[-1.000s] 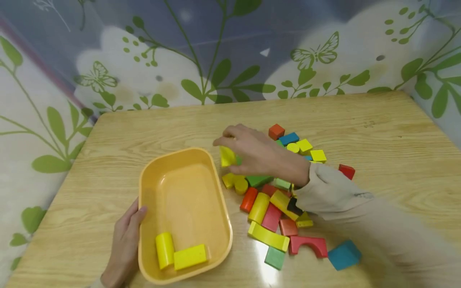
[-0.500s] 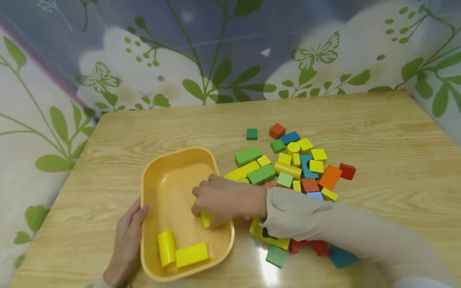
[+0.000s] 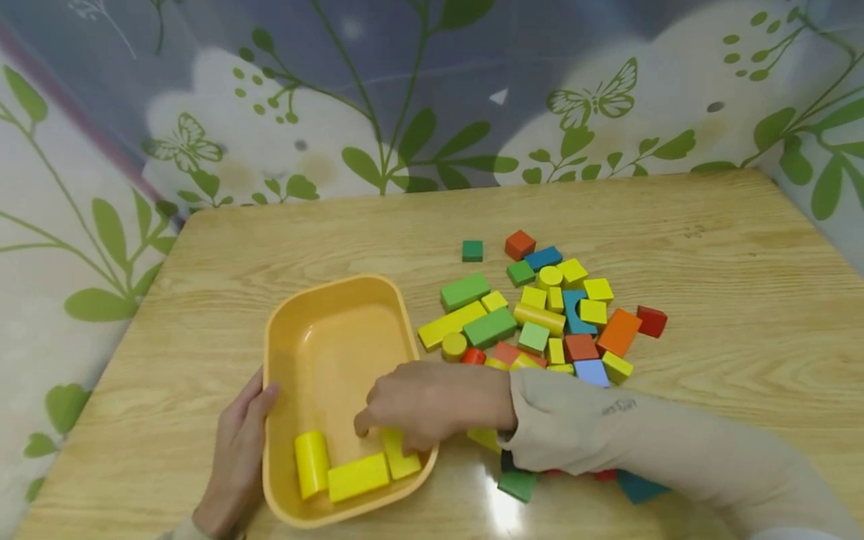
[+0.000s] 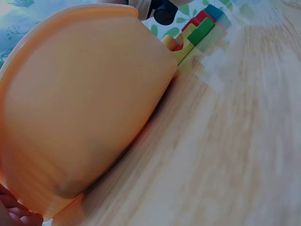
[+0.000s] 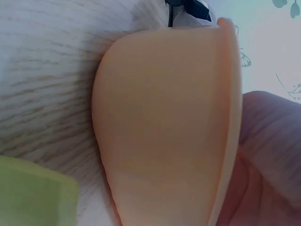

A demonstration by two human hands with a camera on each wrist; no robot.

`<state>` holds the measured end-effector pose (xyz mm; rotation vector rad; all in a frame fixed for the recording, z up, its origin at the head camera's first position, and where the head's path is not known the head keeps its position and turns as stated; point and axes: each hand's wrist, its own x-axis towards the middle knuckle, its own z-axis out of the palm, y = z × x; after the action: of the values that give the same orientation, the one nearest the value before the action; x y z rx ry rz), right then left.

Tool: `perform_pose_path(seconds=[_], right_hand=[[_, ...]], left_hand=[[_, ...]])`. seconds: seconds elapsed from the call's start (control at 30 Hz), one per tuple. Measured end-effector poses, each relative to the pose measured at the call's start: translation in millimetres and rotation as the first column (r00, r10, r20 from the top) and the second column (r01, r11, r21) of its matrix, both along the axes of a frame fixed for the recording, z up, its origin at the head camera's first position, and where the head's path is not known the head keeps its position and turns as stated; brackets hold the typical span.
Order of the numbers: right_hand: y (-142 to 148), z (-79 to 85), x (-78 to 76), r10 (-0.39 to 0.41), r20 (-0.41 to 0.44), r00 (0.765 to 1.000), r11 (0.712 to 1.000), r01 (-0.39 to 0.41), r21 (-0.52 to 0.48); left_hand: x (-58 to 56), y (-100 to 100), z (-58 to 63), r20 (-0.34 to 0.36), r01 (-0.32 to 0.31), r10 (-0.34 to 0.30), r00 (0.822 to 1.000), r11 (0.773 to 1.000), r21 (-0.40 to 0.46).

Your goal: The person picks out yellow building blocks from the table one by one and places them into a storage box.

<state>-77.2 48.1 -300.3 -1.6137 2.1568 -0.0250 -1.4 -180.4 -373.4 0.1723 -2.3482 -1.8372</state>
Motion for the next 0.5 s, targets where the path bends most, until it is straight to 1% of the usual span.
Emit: perform_pose_path(seconds=[0.13, 0.23, 0.3, 0.33, 0.37, 0.4, 0.43, 0.5], right_hand=[[0.4, -0.8, 2.4, 0.005, -0.016, 1.0, 1.0, -0.006, -0.019], [1.9, -1.3, 2.0, -0.005, -0.021, 1.0, 0.999, 0.004, -0.036], [4.5, -2.0, -0.2, -0.02, -0.02, 1.0, 0.996, 0.018, -0.085], [6.6, -2.9, -2.1, -0.029, -0.024, 0.999, 0.992, 0.025, -0.128], [9.1, -4.3, -4.7, -0.036, -0.033, 0.999, 0.983, 0.029, -0.184], [12.1, -5.2, -7.5, -0.047, -0.044, 0.998, 0.967, 0.035, -0.251], [15.8, -6.6, -10.8, -0.059, -0.052, 0.997, 0.944, 0.039, -0.327], [24.2, -8.4, -17.8, -0.087, -0.081, 0.993, 0.882, 0.039, -0.47]], left_hand=[[0.8, -0.2, -0.3, -0.005, 0.004, -0.004, 1.0, 1.0, 0.003], [0.5, -0.2, -1.1, -0.011, 0.005, -0.005, 1.0, 1.0, 0.002], [0.5, -0.3, -1.4, -0.014, 0.007, -0.007, 1.0, 1.0, -0.001], [0.5, -0.5, -1.6, -0.015, 0.009, -0.009, 1.0, 1.0, -0.002], [0.4, -0.7, -1.8, -0.015, 0.011, -0.011, 1.0, 1.0, -0.003], [0.5, -0.9, -1.8, -0.015, 0.014, -0.014, 1.0, 1.0, -0.003], [0.6, -1.1, -1.7, -0.014, 0.014, -0.014, 1.0, 1.0, -0.005], [0.6, -1.4, -1.6, -0.013, 0.014, -0.014, 1.0, 1.0, -0.004]])
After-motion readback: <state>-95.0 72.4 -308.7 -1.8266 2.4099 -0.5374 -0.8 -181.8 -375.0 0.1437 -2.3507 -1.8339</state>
